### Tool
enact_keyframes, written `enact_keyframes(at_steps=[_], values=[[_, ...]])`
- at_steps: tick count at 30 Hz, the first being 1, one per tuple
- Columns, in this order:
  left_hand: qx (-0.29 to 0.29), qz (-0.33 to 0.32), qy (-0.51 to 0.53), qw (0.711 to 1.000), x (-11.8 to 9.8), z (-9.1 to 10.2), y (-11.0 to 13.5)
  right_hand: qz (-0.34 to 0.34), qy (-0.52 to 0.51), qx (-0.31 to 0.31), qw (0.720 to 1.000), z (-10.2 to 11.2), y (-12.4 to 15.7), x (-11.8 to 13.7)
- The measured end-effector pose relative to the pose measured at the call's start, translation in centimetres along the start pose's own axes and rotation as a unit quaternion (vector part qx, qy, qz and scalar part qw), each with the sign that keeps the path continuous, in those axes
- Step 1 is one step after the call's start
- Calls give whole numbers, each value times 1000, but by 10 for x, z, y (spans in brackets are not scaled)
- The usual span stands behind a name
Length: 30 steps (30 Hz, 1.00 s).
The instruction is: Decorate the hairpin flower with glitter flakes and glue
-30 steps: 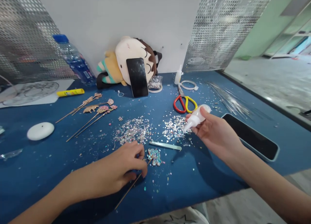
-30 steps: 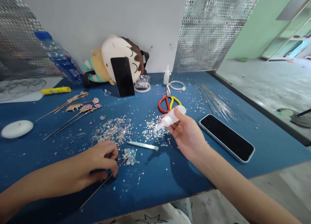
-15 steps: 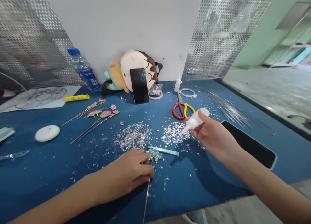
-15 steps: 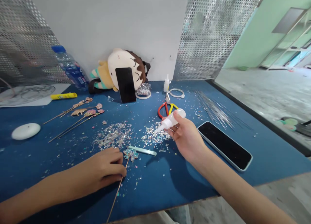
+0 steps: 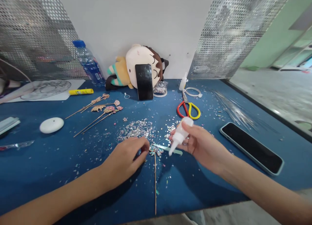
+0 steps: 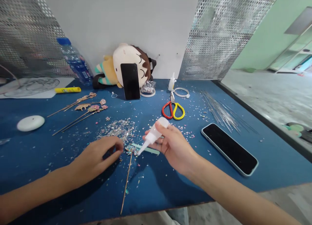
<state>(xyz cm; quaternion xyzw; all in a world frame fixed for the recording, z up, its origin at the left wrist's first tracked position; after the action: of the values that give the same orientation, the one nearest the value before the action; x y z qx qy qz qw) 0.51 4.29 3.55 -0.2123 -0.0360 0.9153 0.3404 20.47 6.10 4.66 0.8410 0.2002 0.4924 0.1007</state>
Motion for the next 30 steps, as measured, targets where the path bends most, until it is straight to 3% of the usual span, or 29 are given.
enact_keyframes(at_steps=[3,5,9,16,20,24,27,30], values=[[0,-20,14,1000,-5,-5,4,-119,-35,21,992,-2,2,-13],[12,-62,18,998,-12,-10,8,-155,-53,20,986,-2,1,-18],[34,-143,-8,989,-23,-17,13,-136,-77,1,988,-1,-7,-19],[25,-168,-36,985,-21,-22,14,-111,-74,-15,991,4,-16,-16],[22,-167,-28,985,-19,-25,13,-63,-55,-15,996,5,-17,-15],[6,-174,-17,985,-17,-26,14,40,44,-12,998,1,-17,-17],[-4,-176,-3,984,-14,-26,16,142,162,15,976,-6,-14,-18],[-9,-167,19,986,-10,-25,17,228,273,55,933,-13,-11,-16]])
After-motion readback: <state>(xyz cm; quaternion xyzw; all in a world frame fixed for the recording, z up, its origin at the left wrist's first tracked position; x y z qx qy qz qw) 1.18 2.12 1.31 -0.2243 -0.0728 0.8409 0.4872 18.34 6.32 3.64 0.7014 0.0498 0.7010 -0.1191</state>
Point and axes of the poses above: each hand's wrist, its own y-axis away from the middle knuckle, its own z-axis out of the back of the hand, x = y × z, the point moved 2 cm from there along -y, towards the middle knuckle, and after that the axes turned 3 degrees about -y, right-handed, at the moved point
